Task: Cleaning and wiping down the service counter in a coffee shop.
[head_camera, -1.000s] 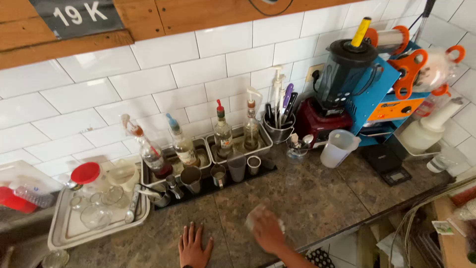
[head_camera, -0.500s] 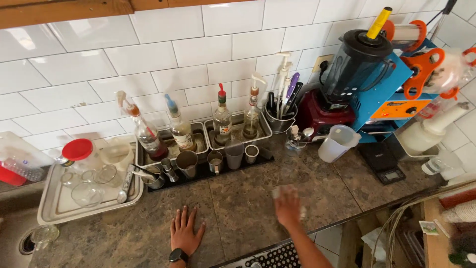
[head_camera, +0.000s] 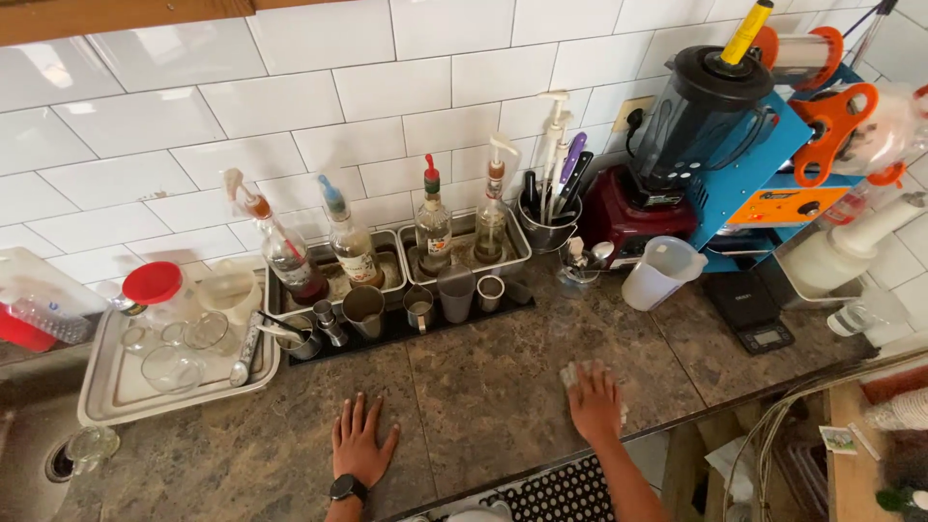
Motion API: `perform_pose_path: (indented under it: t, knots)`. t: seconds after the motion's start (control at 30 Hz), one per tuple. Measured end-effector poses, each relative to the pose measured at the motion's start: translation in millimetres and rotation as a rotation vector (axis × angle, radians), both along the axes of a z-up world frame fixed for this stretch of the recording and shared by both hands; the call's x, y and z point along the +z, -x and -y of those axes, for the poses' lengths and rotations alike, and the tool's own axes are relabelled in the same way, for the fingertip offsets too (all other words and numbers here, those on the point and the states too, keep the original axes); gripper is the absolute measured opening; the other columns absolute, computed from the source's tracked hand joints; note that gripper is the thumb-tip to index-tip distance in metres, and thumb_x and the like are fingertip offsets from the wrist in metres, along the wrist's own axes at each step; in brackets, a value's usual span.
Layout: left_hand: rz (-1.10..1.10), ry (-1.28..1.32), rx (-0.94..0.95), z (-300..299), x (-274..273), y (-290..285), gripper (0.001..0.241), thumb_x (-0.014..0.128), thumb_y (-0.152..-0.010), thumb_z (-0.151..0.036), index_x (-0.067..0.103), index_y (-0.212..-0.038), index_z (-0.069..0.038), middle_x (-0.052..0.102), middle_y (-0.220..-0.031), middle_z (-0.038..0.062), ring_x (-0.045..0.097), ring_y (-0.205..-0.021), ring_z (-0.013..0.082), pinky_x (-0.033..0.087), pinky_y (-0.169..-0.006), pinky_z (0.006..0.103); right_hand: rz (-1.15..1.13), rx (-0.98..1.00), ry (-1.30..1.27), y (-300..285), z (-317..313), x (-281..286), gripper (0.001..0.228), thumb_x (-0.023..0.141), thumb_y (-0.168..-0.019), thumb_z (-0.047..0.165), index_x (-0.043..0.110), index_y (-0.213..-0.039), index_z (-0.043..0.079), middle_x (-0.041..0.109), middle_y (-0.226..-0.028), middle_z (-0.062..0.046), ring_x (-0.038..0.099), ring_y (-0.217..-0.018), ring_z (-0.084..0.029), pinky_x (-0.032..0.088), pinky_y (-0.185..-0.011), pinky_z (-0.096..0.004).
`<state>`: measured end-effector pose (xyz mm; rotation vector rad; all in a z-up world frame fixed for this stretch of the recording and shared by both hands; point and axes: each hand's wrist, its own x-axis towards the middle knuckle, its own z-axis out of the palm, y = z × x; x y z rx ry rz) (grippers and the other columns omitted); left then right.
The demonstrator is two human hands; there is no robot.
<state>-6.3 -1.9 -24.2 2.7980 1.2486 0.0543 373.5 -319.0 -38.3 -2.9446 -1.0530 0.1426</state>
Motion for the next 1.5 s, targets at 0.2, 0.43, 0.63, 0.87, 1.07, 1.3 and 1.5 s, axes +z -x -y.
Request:
perform_pose_path:
  t: [0.2,0.43,0.63,0.87,1.07,1.3,1.5]
  knots:
    - [0.068,-0.015,0.020,1.9,2.8,-2.7,0.077,0.047,-0.091,-0.076,0.036,-0.159,-0.040,0.022,-0.174,-0.004,0.016,-0.162,0.0260,0.021,-0.128,0.0501,-0.039,-0.098,-0.306,71.9,-71.7,33.4,0.061,0.038,-0.105,0.032,0.035,-0.162,0.011,0.035,-0.162,-0.029,0.030,-0.151,-0.051,0.021,-0.123,-0.065]
    - [-0.031,0.040,0.027,0.3,6.5,-1.6,0.078,0.043,-0.093,-0.080,0.029,-0.160,-0.043,0.012,-0.174,-0.007,0.010,-0.162,0.0254,0.019,-0.131,0.0513,-0.739,0.362,-0.204,120.1,-33.8,126.2,0.060,0.043,-0.105,0.052,0.048,-0.157,0.024,0.019,-0.174,0.001,0.013,-0.160,-0.025,0.015,-0.127,-0.049]
    - [0.033,-0.007,0.035,2.2,0.9,-0.3,0.078,0.049,-0.089,-0.078,0.034,-0.158,-0.043,0.018,-0.174,-0.007,0.015,-0.162,0.0258,0.022,-0.129,0.0514,0.008,-0.011,-0.003,-12.1,19.4,-6.1,0.062,0.028,-0.105,0.051,0.026,-0.163,0.030,0.028,-0.165,-0.006,0.025,-0.154,-0.035,0.014,-0.129,-0.060]
    - [-0.203,0.182,0.019,-3.6,15.7,-4.3,0.080,0.035,-0.095,-0.083,0.020,-0.162,-0.042,0.003,-0.176,-0.007,0.002,-0.164,0.0269,0.014,-0.133,0.0543,0.011,0.154,-0.159,49.4,-63.9,6.2,0.059,0.038,-0.108,0.042,0.038,-0.156,0.007,0.042,-0.156,-0.017,0.044,-0.136,-0.044,0.033,-0.115,-0.061]
    - [0.002,0.033,-0.003,-5.2,-17.1,-1.7,0.079,0.048,-0.092,-0.080,0.037,-0.157,-0.037,0.018,-0.174,-0.002,0.013,-0.163,0.0300,0.022,-0.128,0.0533,0.150,0.864,-0.371,93.9,-8.6,5.4,0.055,0.068,-0.103,0.044,0.050,-0.150,0.023,0.034,-0.165,-0.006,0.023,-0.153,-0.031,0.018,-0.121,-0.058]
    - [-0.116,0.108,0.014,-2.3,5.7,-1.6,0.079,0.042,-0.095,-0.080,0.026,-0.161,-0.040,0.008,-0.175,-0.004,0.007,-0.163,0.0285,0.018,-0.131,0.0532,0.086,0.086,-0.087,-39.2,44.0,-31.5,0.066,0.024,-0.107,0.053,0.019,-0.168,0.028,0.013,-0.177,-0.007,0.010,-0.162,-0.040,0.021,-0.124,-0.056]
    - [-0.135,0.139,0.023,-4.5,-1.1,-4.5,0.079,0.037,-0.094,-0.083,0.026,-0.160,-0.040,0.005,-0.176,-0.005,0.004,-0.164,0.0283,0.017,-0.131,0.0545,0.333,-0.120,-0.009,11.7,-45.9,-62.9,0.069,0.033,-0.104,0.044,0.028,-0.161,0.006,0.031,-0.167,-0.021,0.036,-0.146,-0.040,0.031,-0.117,-0.056]
